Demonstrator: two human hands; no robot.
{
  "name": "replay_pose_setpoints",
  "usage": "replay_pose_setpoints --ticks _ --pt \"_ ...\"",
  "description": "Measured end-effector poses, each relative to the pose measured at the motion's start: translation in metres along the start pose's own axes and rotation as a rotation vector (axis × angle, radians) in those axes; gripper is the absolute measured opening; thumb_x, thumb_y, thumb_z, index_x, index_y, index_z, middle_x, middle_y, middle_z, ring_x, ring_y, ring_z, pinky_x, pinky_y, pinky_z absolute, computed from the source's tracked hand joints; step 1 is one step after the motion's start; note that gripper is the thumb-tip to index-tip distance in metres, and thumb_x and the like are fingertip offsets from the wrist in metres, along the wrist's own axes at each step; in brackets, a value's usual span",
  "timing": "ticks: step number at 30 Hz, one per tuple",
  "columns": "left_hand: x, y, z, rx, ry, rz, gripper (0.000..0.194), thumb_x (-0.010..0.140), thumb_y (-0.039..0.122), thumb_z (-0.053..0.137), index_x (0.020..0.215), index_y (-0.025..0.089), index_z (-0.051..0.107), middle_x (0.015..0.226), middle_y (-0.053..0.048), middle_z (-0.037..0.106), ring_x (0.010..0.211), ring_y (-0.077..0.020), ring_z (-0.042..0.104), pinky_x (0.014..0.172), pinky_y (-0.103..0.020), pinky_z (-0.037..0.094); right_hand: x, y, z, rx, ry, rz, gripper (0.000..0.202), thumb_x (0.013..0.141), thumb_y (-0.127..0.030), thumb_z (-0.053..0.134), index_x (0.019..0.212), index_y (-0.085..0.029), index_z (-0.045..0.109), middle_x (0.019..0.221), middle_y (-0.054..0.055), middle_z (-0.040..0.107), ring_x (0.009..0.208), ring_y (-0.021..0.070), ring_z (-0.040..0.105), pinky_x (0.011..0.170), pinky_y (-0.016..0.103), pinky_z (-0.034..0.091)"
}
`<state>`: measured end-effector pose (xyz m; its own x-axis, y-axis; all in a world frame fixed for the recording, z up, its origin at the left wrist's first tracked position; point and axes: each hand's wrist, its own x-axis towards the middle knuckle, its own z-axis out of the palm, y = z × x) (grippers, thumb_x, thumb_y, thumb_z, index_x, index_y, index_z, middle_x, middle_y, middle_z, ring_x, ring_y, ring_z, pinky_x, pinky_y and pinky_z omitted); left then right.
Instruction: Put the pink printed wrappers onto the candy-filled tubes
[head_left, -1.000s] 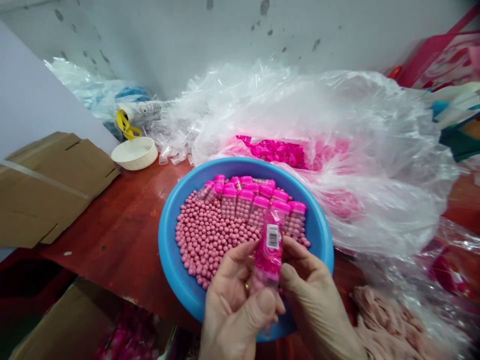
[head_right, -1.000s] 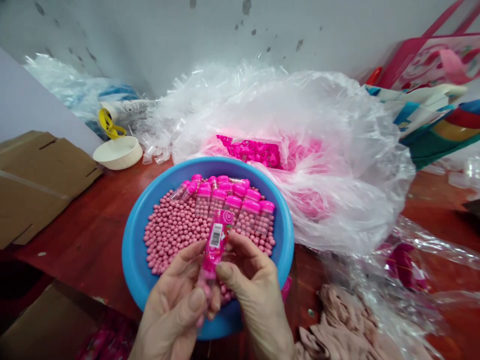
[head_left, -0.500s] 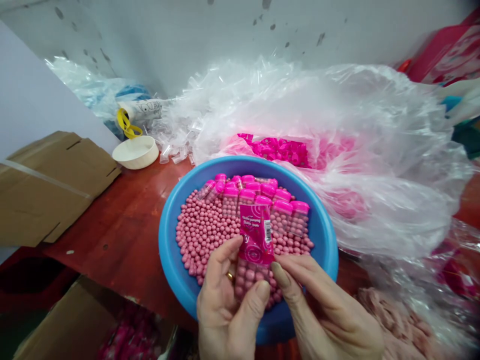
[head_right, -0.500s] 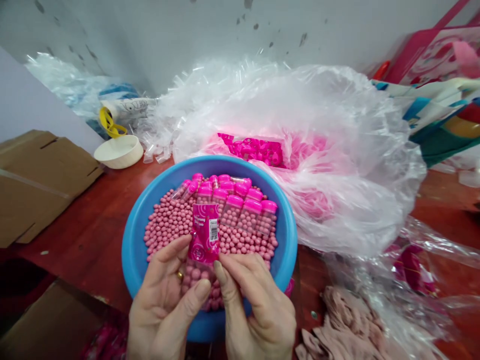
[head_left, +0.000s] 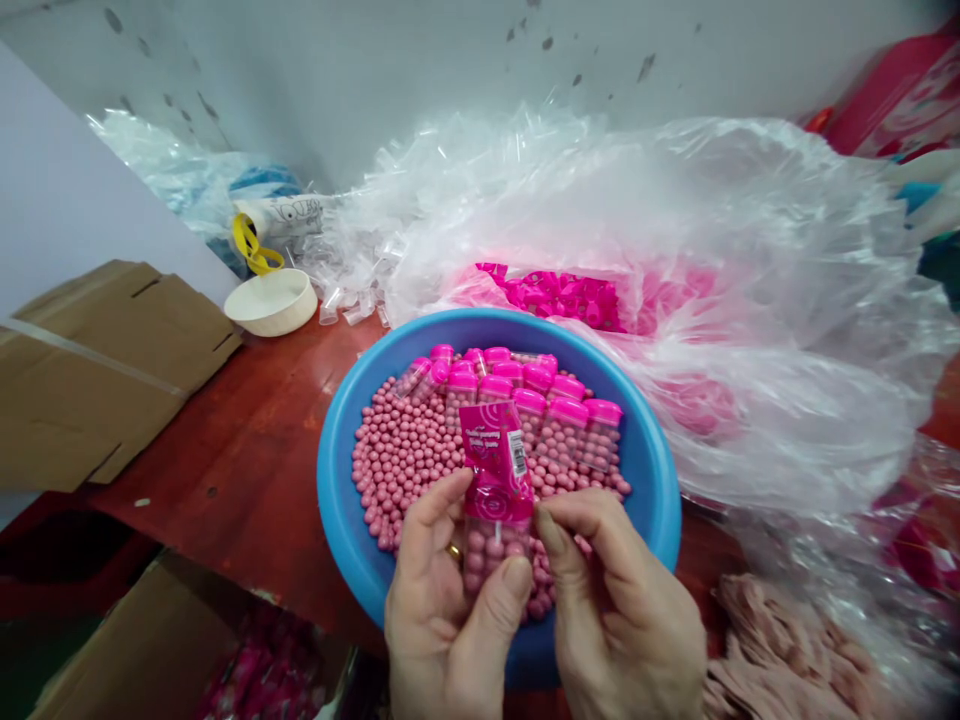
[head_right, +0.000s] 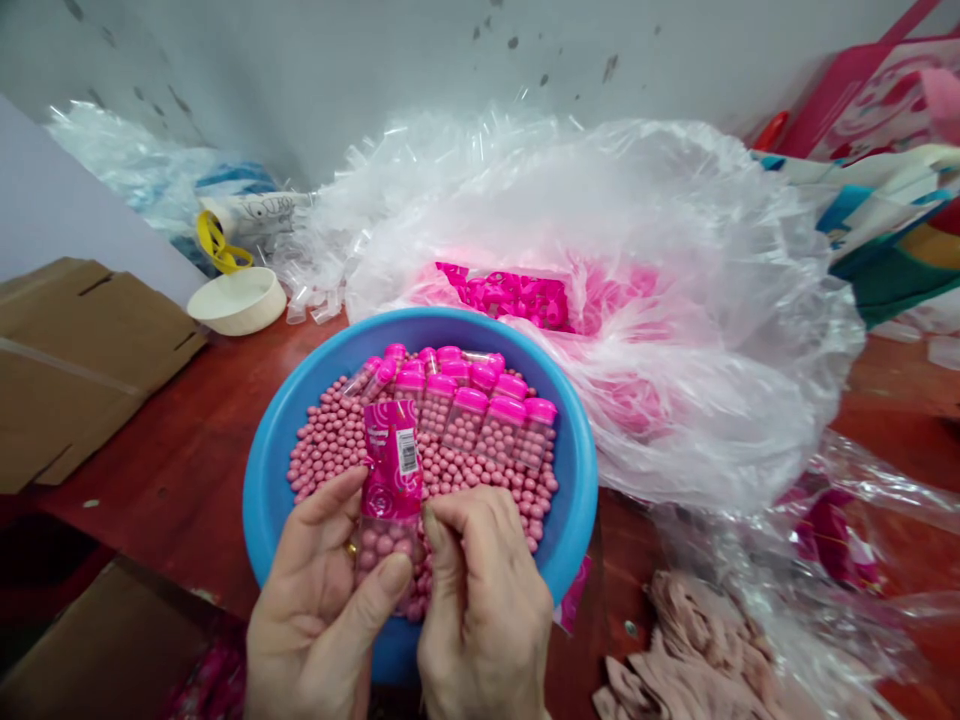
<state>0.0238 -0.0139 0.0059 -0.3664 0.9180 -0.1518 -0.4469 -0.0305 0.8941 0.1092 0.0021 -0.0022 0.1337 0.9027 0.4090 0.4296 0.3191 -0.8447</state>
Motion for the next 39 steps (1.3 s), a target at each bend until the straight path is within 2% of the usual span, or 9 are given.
replay_pose_setpoints --ticks 5,8,12,16,19,24,31,37,39 --pt "-0.002 0.0 0.005 -0.076 0.011 -0.029 0.037 0.07 0.014 0.075 0.103 0.029 0.067 0.106 0.0 0.071 0.091 -0.0153 0.069 0.079 -0.02 0.055 0.002 -0.006 0.004 0.376 0.062 0.479 0.008 0.074 -0.03 0.072 0.071 -0.024 0.067 0.065 -0.004 0.061 0.057 0.0116 0.055 0.052 0.02 0.043" --pt "-0.005 0.001 0.007 -0.011 0.043 0.014 0.035 0.073 0.015 0.073 0.103 0.033 0.066 0.1 0.003 0.073 0.084 -0.0126 0.07 0.075 -0.018 0.056 0.006 -0.009 0.007 0.458 0.094 0.576 0.013 0.069 -0.029 0.075 0.062 -0.023 0.066 0.056 -0.005 0.056 0.052 0.0101 0.049 0.048 0.02 0.04" --pt "-0.007 0.004 0.008 0.078 0.078 0.077 0.037 0.072 0.015 0.074 0.103 0.033 0.066 0.094 0.004 0.072 0.083 -0.012 0.069 0.071 -0.016 0.055 0.009 -0.013 0.01 0.501 0.134 0.499 0.017 0.075 -0.024 0.069 0.059 -0.023 0.061 0.055 -0.005 0.053 0.053 0.0098 0.046 0.05 0.02 0.037" --pt "-0.006 0.008 0.009 0.021 0.052 0.094 0.037 0.072 0.014 0.074 0.103 0.032 0.066 0.093 0.003 0.072 0.066 -0.0085 0.066 0.06 -0.014 0.054 0.009 -0.015 0.012 0.479 0.061 0.334 0.019 0.084 -0.021 0.058 0.065 -0.022 0.054 0.06 -0.006 0.05 0.051 0.0087 0.044 0.045 0.019 0.035" --pt "-0.003 0.009 0.008 -0.034 0.044 0.033 0.036 0.07 0.015 0.076 0.101 0.032 0.067 0.087 0.003 0.071 0.059 -0.0069 0.062 0.055 -0.014 0.052 0.01 -0.014 0.014 0.394 0.033 0.213 0.02 0.087 -0.016 0.052 0.068 -0.022 0.05 0.062 -0.005 0.048 0.053 0.0084 0.045 0.047 0.017 0.036" --pt "0.004 0.006 0.001 -0.127 0.002 -0.117 0.037 0.067 0.015 0.078 0.1 0.029 0.068 0.083 0.002 0.069 0.059 -0.0058 0.059 0.054 -0.013 0.049 0.008 -0.008 0.016 0.276 0.015 0.133 0.021 0.089 -0.014 0.047 0.07 -0.022 0.047 0.064 -0.006 0.046 0.054 0.0082 0.045 0.05 0.017 0.038" --pt "0.003 0.0 0.001 -0.148 -0.054 -0.132 0.039 0.072 0.014 0.073 0.107 0.029 0.063 0.1 -0.001 0.071 0.075 -0.0099 0.066 0.067 -0.017 0.052 0.007 -0.007 0.017 0.206 0.005 0.137 0.02 0.09 -0.015 0.046 0.071 -0.022 0.046 0.064 -0.006 0.047 0.052 0.0077 0.047 0.049 0.018 0.038" --pt "0.006 0.001 0.002 -0.098 0.021 -0.125 0.041 0.075 0.018 0.07 0.112 0.03 0.057 0.115 -0.002 0.065 0.086 -0.0148 0.067 0.076 -0.025 0.054 -0.006 -0.003 0.02 0.213 -0.035 0.113 0.018 0.09 -0.014 0.046 0.074 -0.022 0.048 0.069 -0.005 0.051 0.058 0.0075 0.05 0.053 0.017 0.042" --pt "0.008 0.002 0.003 -0.096 0.021 -0.09 0.042 0.075 0.016 0.07 0.112 0.03 0.057 0.118 -0.002 0.064 0.086 -0.0142 0.067 0.076 -0.025 0.054 -0.007 -0.003 0.019 0.289 -0.024 0.189 0.018 0.09 -0.017 0.05 0.072 -0.022 0.051 0.068 -0.005 0.052 0.057 0.0069 0.051 0.052 0.015 0.042"
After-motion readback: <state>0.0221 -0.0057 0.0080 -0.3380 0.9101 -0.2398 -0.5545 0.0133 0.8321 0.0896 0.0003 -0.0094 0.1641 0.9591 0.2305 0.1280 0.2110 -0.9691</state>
